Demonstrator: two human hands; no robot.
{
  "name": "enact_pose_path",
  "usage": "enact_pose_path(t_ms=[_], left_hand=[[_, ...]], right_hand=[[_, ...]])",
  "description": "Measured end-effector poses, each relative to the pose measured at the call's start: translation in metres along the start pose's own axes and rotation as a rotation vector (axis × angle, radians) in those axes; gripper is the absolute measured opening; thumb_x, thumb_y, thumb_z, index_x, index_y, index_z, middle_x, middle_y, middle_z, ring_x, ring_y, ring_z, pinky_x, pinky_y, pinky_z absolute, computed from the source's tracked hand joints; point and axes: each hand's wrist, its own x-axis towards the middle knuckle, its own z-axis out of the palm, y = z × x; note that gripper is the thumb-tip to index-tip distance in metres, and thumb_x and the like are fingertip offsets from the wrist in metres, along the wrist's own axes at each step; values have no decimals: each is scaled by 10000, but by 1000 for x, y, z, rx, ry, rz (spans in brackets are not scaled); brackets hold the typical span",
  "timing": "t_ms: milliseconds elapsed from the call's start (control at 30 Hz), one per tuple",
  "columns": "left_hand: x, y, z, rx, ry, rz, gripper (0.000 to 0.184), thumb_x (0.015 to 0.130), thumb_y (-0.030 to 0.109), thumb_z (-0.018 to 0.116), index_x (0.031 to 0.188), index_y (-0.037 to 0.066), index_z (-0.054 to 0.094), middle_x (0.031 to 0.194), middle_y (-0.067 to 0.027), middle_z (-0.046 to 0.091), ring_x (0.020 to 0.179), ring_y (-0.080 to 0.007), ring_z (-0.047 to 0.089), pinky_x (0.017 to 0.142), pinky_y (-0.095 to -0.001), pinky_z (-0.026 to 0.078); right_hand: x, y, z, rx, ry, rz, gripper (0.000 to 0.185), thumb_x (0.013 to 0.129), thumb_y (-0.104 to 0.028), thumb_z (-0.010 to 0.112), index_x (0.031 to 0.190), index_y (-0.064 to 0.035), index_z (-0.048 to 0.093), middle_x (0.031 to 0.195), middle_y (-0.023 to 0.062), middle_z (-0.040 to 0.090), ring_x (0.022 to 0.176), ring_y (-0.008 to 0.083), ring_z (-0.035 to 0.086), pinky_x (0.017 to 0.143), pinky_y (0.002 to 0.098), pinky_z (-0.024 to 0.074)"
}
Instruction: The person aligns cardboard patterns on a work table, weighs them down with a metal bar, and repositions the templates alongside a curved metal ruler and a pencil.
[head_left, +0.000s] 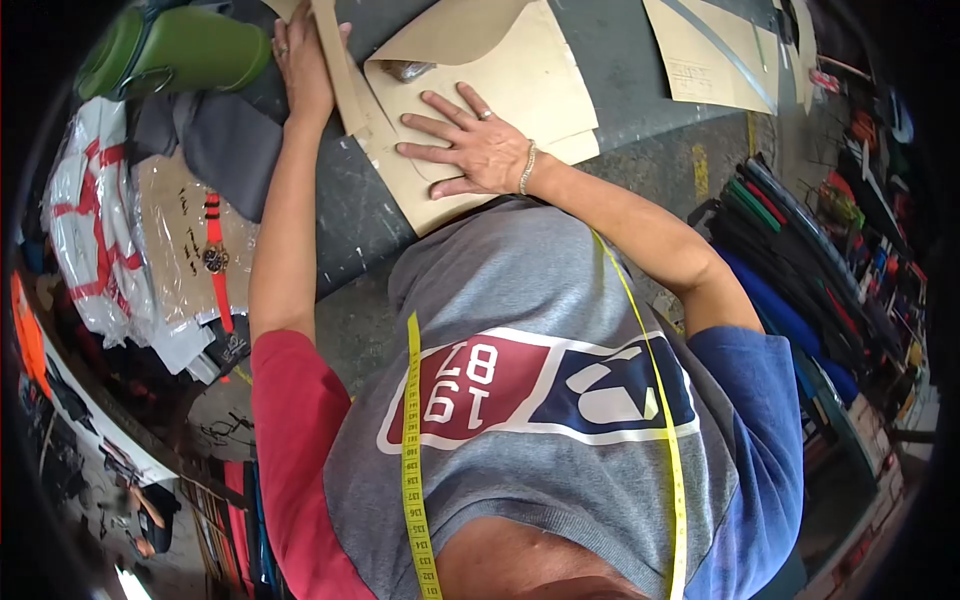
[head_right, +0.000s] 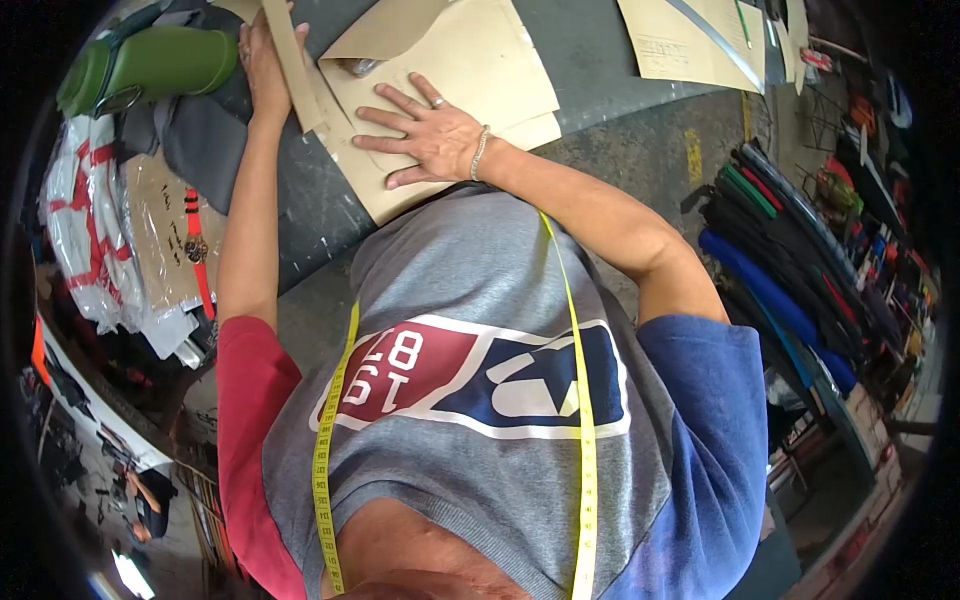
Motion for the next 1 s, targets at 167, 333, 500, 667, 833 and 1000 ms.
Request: enact_pose_path(t_ms=[167, 333, 500, 667, 833, 1000], left_hand=[[3, 2, -6, 84, 69, 117, 483, 920, 85, 664, 1388, 4, 571, 1413, -199, 580, 1283, -382, 555, 1087, -426, 437], [2, 1, -3, -49, 15, -8, 442, 962, 78, 570, 1393, -22, 566, 1437, -226, 530, 1379, -421, 434, 1182, -475, 332], [4, -20, 9, -19, 13, -8, 514, 957, 54, 595, 1456, -28, 501, 1430, -232, 510, 1365, -421, 435, 1176, -448, 353], [4, -9, 8, 46, 24, 6, 567, 951, 79, 636, 1479, -34, 465, 1459, -236, 477, 1390, -419, 415, 1183, -447, 353], [6, -6, 8, 67, 24, -7, 585, 965, 115, 650, 1485, -48, 438, 1473, -241, 462, 1408, -423, 397, 1187, -462, 346], [5, -6, 9, 73, 31, -7, 600, 951, 107, 674, 1483, -44, 439, 1466, -244, 466, 1405, -430, 397, 1183, -468, 349]], right_hand=[[0, 0, 3, -35, -26, 11, 672, 969, -721, 463, 1565, -413, 422, 1674, -21, 334, 1577, 281, 218, 1270, 607, 141], [-1, 0, 7, -64, -19, 10, 645, 982, -693, 474, 1563, -418, 423, 1674, -24, 334, 1578, 278, 216, 1267, 613, 148], [2, -2, 2, -20, -18, 18, 680, 950, -693, 536, 1557, -398, 445, 1664, -10, 352, 1565, 303, 249, 1260, 619, 164], [4, -2, 1, -11, -17, 16, 706, 930, -708, 554, 1549, -379, 465, 1647, 4, 382, 1555, 313, 267, 1261, 617, 157], [8, -2, 3, -61, 19, 21, 655, 965, -686, 516, 1539, -373, 475, 1619, -18, 421, 1530, 290, 316, 1244, 617, 200], [25, -3, -4, -62, 32, 63, 613, 978, -598, 564, 1504, -285, 521, 1546, -2, 493, 1439, 271, 422, 1190, 563, 318]])
